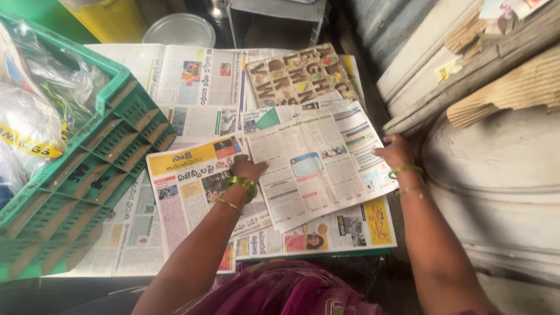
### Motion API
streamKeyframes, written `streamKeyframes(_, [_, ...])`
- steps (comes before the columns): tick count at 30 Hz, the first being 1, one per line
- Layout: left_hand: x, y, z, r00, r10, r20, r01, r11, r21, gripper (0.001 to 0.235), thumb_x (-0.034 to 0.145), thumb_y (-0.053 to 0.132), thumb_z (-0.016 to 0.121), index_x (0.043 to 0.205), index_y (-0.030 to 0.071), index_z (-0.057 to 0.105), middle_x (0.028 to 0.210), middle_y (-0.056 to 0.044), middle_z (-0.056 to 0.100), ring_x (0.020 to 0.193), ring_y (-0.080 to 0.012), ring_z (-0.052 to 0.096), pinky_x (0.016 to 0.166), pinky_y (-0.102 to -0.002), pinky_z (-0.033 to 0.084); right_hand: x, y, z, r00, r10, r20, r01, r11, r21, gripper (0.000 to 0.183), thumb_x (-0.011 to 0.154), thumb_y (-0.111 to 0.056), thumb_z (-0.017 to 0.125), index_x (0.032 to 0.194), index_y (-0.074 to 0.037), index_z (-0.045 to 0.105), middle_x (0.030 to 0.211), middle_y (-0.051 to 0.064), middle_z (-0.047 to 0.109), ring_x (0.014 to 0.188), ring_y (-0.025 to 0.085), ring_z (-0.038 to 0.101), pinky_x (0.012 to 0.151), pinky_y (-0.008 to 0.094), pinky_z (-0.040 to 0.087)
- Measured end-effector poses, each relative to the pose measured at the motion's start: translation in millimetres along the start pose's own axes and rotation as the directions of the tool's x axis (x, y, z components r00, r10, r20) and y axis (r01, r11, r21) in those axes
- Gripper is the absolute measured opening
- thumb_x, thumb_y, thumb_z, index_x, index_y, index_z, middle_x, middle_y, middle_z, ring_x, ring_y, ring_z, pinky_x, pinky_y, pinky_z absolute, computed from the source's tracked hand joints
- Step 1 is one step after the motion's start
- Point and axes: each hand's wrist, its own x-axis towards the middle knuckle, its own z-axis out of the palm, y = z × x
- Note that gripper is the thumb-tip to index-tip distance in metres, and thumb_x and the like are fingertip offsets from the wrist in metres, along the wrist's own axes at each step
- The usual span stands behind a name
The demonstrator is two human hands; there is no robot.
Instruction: The person folds multiple newspaper sheets by hand on a cluttered table. They pick up each sheet, fold it in half, and place it on a growing stack. The person occasionally adjusts the stack to keep it aligned.
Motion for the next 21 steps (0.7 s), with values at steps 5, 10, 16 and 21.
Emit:
streamKeyframes(5, [29,-20,9,0.987,0.106,0.123,-0.070,0.961,-0.269,0.083,0.079,0.012,0.082,0.144,-0.004,0.034,0.125,-0.020,0.065,0.104,-0.0261,0.070,0.075,-0.033,0.062,-71,-77,-9,0.996,-0.083,0.043,0.083,0.997,0.005,0.034,0.082,-0.009,0.080,0.114,-0.002,0.070,0.095,0.013,0.076,0.074,0.020,0.073,0.067,0.035,0.059])
streamKeyframes(10, [46,-25,15,0.969,0.015,0.247,0.088,0.912,-0.402,0.073,0.085,0.018,0.074,0.145,0.006,0.033,0.116,-0.012,0.066,0.083,-0.0190,0.063,0.057,-0.033,0.053,-163,-147,70,0.951,-0.202,0.234,0.248,0.951,-0.186,0.022,0.089,-0.015,0.071,0.110,-0.013,0.066,0.095,0.003,0.072,0.073,0.016,0.069,0.061,0.032,0.060])
streamKeyframes(16, [46,-36,16,0.979,-0.027,0.204,0.118,0.887,-0.446,0.052,0.092,0.025,0.070,0.138,0.011,0.053,0.108,-0.015,0.064,0.078,-0.0190,0.056,0.062,-0.036,0.050,-199,-160,109,0.836,-0.285,0.468,0.369,0.925,-0.096,0.023,0.088,-0.023,0.075,0.104,-0.009,0.066,0.097,0.006,0.074,0.083,0.017,0.072,0.070,0.030,0.058])
streamKeyframes(21, [36,-39,6,0.907,0.347,-0.238,-0.334,0.938,0.097,0.039,0.100,0.031,0.074,0.130,0.007,0.065,0.126,-0.016,0.069,0.108,-0.0268,0.066,0.092,-0.039,0.052,-150,-134,82,0.985,-0.115,0.128,0.097,0.985,0.142,0.038,0.083,-0.015,0.078,0.114,-0.002,0.060,0.105,0.017,0.071,0.084,0.025,0.073,0.070,0.033,0.063])
